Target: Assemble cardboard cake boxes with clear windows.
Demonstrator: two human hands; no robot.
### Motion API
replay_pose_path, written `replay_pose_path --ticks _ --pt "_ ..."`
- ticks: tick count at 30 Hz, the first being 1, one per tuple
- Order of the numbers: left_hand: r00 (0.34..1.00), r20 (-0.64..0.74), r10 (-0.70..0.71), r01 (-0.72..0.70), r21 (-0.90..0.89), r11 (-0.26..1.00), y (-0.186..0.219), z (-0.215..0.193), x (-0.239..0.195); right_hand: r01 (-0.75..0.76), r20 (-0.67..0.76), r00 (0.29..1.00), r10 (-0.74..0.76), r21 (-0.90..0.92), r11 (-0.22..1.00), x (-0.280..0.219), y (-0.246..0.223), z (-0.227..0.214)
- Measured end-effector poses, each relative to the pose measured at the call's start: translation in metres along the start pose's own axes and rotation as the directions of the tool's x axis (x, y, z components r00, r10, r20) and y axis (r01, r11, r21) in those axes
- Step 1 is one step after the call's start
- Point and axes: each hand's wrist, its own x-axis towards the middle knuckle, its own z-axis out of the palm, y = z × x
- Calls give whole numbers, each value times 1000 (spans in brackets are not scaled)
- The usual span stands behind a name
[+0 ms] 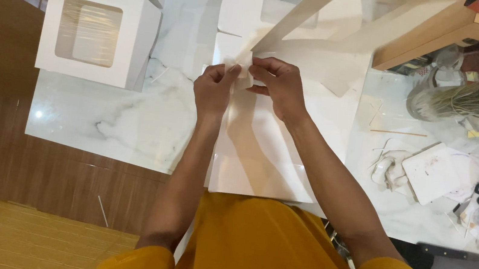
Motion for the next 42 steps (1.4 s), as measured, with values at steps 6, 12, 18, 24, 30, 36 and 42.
replay_pose_path --ticks 6,12,18,24,30,36,42 --pt "987 -38 155 -148 151 977 12 8 -11 -8 27 1000 7 35 999 -3 -1 -3" --pt "976 -58 209 -198 161 967 16 9 -14 -23 47 999 20 78 997 -6 0 -1" --pt "967 -50 249 -235 197 952 -2 2 -3 -35 56 998 32 67 997 -7 -9 4" --pt "974 21 224 -224 171 959 6 0 -3 -58 43 997 57 33 998 -2 -9 1" --pt "956 49 289 -293 117 949 -1 0 0 -58 2 998 58 39 998 4 -3 3" --pt "984 2 177 -174 184 967 7 -2 0 -35 -81 996 35 -3 999 6 1 21" --pt "977 79 199 -211 191 959 -5 -10 9 16 -66 998 -14 27 1000 8 7 29"
